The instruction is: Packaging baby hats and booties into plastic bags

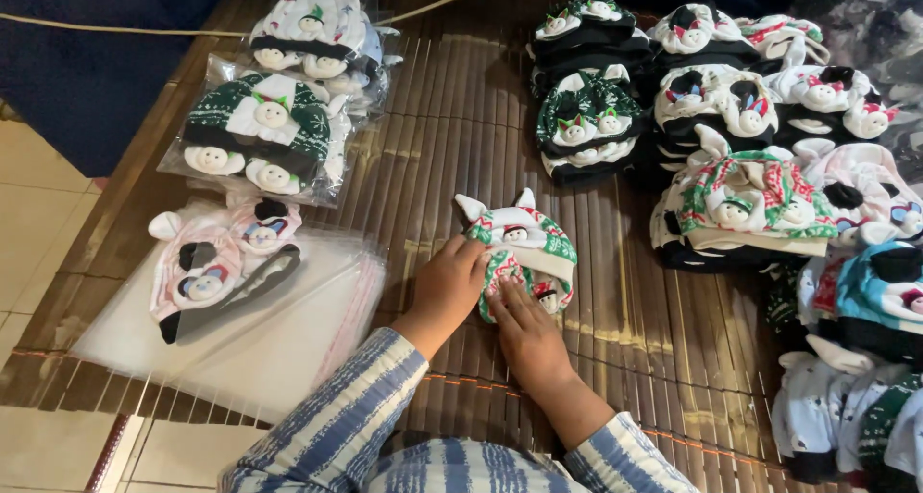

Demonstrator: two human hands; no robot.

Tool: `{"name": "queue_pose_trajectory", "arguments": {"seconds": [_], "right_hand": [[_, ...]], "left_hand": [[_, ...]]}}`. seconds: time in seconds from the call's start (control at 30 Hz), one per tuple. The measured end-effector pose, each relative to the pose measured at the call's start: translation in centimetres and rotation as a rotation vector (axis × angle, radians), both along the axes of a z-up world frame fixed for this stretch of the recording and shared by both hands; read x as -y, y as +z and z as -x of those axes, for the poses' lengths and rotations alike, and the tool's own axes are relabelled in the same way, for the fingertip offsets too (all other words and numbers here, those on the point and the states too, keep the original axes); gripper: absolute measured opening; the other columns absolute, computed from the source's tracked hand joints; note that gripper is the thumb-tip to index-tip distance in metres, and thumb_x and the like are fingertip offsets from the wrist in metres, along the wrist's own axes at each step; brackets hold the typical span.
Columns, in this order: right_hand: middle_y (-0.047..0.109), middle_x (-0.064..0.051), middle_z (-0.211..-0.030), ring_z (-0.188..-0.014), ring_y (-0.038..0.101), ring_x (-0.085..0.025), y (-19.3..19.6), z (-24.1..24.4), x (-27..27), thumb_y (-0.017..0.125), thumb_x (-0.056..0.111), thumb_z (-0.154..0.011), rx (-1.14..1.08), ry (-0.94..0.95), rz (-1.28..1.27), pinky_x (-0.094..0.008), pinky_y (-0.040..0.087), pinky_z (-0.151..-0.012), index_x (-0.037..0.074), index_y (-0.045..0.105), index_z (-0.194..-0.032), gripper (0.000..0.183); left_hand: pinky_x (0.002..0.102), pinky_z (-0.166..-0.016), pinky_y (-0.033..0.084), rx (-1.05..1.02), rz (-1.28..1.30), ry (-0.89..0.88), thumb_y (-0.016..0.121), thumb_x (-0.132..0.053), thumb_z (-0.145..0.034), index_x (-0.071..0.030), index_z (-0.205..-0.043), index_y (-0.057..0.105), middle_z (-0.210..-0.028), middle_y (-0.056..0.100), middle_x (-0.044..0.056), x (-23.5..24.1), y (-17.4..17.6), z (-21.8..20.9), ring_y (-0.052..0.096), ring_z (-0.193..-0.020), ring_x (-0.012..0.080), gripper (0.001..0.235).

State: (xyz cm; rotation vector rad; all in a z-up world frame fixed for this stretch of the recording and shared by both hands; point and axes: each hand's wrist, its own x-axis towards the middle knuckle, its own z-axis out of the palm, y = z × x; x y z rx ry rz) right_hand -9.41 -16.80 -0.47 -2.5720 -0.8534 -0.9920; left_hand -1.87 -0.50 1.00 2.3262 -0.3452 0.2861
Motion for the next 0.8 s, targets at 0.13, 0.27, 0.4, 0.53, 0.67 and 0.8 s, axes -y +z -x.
{"name": "queue_pose_trajectory", "arguments": {"seconds": [0.13, 0.27, 0.4, 0.53, 0.67, 0.8], "right_hand": [[0.067, -0.021, -0.128, -0.118, 0.067, -0.038, -0.9, -0.4, 0.3, 0.060, 0.008, -0.087, 0.005, -0.075, 0.044, -0.044, 0.056, -0.095, 0.006, 0.067, -0.132, 0.045], [0.069, -0.015, -0.114, -0.104, 0.071, -0.033, -0.5, -0.6, 0.2, 0.064, 0.010, -0.082, -0.059, -0.135, 0.016, -0.040, 0.058, -0.087, 0.009, 0.068, -0.127, 0.045], [0.068, -0.014, -0.113, -0.103, 0.070, -0.032, -1.2, -1.5, 0.1, 0.065, 0.014, -0.082, -0.027, -0.158, 0.058, -0.041, 0.057, -0.085, 0.008, 0.067, -0.127, 0.045], [0.067, -0.011, -0.108, -0.098, 0.069, -0.029, 0.5, -1.5, -0.8, 0.057, 0.016, -0.087, 0.056, -0.203, 0.165, -0.040, 0.052, -0.087, 0.009, 0.064, -0.129, 0.043], [0.066, -0.015, -0.105, -0.099, 0.067, -0.034, 1.2, -1.3, -0.5, 0.057, 0.010, -0.088, 0.084, -0.182, 0.180, -0.041, 0.051, -0.083, 0.003, 0.064, -0.123, 0.037], [0.065, -0.013, -0.103, -0.101, 0.064, -0.034, 1.4, -1.2, -0.5, 0.060, 0.013, -0.084, 0.068, -0.196, 0.213, -0.041, 0.049, -0.079, 0.006, 0.065, -0.116, 0.033]], "left_hand": [[0.031, -0.053, 0.057, 0.644, -0.318, 0.125, 0.066, -0.026, -0.087, -0.026, -0.092, 0.061, -0.089, 0.058, -0.003, 0.3, -0.7, 0.1, 0.067, -0.071, 0.0191, 0.007], [0.031, -0.051, 0.059, 0.768, -0.345, -0.002, 0.066, -0.021, -0.089, -0.025, -0.098, 0.064, -0.092, 0.059, 0.000, 0.0, 1.5, 1.4, 0.070, -0.080, 0.0234, 0.010], [0.030, -0.054, 0.060, 0.736, -0.341, -0.049, 0.065, -0.020, -0.094, -0.020, -0.097, 0.064, -0.092, 0.057, 0.002, 0.1, 1.0, 1.6, 0.070, -0.086, 0.0242, 0.004], [0.032, -0.055, 0.060, 0.666, -0.350, -0.062, 0.063, -0.020, -0.091, -0.022, -0.095, 0.065, -0.092, 0.057, 0.002, -0.3, 1.0, 2.0, 0.070, -0.088, 0.0250, 0.005], [0.035, -0.057, 0.061, 0.650, -0.348, -0.052, 0.060, -0.018, -0.092, -0.023, -0.103, 0.066, -0.096, 0.057, 0.003, -0.6, -0.6, 1.7, 0.069, -0.091, 0.0263, 0.014], [0.030, -0.061, 0.061, 0.703, -0.353, -0.029, 0.062, -0.021, -0.091, -0.025, -0.103, 0.067, -0.097, 0.059, 0.000, -0.5, -0.6, 1.8, 0.069, -0.093, 0.0227, 0.013]]}}
